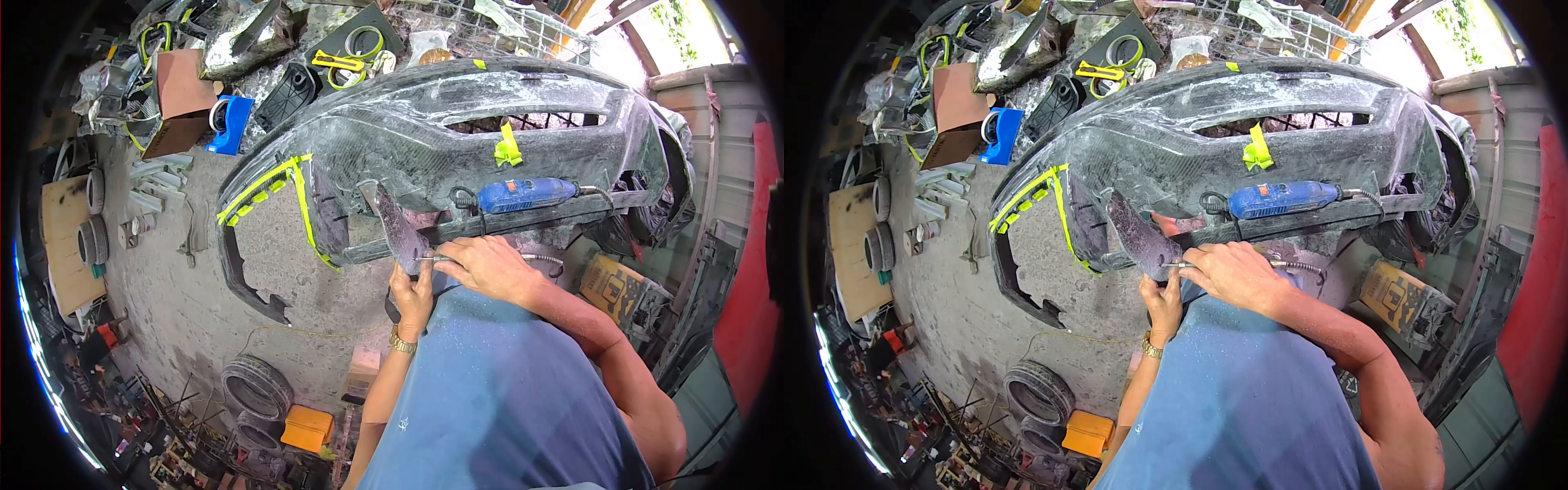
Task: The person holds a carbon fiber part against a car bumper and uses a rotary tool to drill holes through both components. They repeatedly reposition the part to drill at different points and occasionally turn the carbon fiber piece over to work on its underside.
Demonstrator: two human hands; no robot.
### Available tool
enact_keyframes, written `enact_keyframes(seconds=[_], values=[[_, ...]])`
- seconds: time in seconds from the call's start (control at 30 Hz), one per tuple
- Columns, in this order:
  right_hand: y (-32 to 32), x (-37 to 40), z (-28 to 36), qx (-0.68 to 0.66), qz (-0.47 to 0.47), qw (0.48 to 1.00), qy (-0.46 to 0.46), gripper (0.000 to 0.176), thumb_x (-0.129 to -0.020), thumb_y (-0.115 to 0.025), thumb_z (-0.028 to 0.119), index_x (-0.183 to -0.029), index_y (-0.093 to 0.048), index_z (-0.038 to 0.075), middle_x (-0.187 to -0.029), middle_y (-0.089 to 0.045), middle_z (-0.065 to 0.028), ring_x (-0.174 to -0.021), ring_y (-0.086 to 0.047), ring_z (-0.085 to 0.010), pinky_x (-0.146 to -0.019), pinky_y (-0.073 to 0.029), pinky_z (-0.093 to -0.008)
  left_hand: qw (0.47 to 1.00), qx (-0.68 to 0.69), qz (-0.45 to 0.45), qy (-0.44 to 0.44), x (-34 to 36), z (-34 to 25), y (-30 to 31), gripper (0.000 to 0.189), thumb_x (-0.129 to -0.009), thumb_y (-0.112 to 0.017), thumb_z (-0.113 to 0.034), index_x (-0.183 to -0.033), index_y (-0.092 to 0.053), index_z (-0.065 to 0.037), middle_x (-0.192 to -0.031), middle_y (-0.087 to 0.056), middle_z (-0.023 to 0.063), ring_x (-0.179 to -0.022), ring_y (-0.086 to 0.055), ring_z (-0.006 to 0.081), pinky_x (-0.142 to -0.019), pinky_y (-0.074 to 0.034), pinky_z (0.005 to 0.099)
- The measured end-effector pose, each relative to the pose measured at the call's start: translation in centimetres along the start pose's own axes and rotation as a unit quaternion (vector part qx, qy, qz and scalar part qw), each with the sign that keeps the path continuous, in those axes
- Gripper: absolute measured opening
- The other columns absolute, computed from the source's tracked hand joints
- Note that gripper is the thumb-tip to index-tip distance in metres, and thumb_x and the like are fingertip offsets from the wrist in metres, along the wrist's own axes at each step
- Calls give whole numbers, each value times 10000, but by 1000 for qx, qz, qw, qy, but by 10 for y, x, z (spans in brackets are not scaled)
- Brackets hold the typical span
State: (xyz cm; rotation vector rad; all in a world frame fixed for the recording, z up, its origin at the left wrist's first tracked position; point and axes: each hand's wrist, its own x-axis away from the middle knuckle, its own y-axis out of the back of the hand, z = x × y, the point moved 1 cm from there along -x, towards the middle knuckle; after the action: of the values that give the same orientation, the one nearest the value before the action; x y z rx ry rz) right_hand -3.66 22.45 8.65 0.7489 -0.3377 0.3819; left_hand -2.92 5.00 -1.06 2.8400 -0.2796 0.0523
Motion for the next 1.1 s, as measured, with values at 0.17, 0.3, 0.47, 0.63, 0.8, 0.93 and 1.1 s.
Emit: enact_keyframes(seconds=[0.17,0.3,0.47,0.63,0.8,0.93,1.1], values=[[-5,-4,-10,27,-35,999,2,325,-967,-531,341,-1019,-627,35,-975,-674,-145,-862,-663,-376,-713,-516,-498,999,-15,18,25,0,-3,2,115,-901,-660,-30,-1003,-651,22,-916,-675,127,-829,-643,241,-738,-490,353],[-3,-2,-4,36,-21,999,-10,320,-963,-541,330,-1042,-630,33,-974,-677,-159,-879,-658,-388,-735,-513,-497,1000,-4,17,23,0,-3,2,101,-905,-658,-33,-988,-648,23,-911,-675,122,-811,-638,234,-727,-489,346],[-2,-5,-16,-117,-40,992,27,348,-952,-575,335,-1075,-627,14,-978,-673,-197,-905,-632,-428,-768,-500,-488,998,22,19,58,3,-1,7,67,-904,-670,-22,-956,-643,12,-878,-668,74,-773,-604,148,-681,-465,319],[28,-8,-19,-238,-102,963,-74,327,-917,-670,273,-1086,-620,-1,-869,-646,-205,-794,-645,-239,-727,-484,-393,971,179,-37,152,-7,-27,25,214,-897,-682,-16,-1102,-621,-16,-1024,-663,57,-919,-610,127,-820,-493,300],[25,-22,-21,-314,-114,940,-68,391,-914,-686,286,-1106,-631,-51,-922,-705,-125,-843,-606,-132,-806,-480,-305,889,413,-46,192,-12,-36,39,521,-891,-726,-135,-1328,-453,-55,-1270,-576,62,-1137,-570,183,-999,-461,361],[15,-36,-13,-388,-50,918,-59,438,-923,-680,285,-1224,-605,-25,-1009,-695,-82,-866,-611,-135,-816,-487,-310,893,423,-42,146,-17,-41,33,573,-868,-750,-134,-1340,-438,-41,-1277,-561,60,-1152,-552,178,-1022,-436,359],[18,-39,-2,-564,49,820,-89,573,-912,-701,216,-1401,-464,36,-1154,-638,-63,-753,-515,-51,-625,-423,-224,950,294,-53,95,-20,-37,24,614,-819,-808,-204,-1308,-472,-45,-1278,-554,61,-1130,-557,191,-993,-441,347]])
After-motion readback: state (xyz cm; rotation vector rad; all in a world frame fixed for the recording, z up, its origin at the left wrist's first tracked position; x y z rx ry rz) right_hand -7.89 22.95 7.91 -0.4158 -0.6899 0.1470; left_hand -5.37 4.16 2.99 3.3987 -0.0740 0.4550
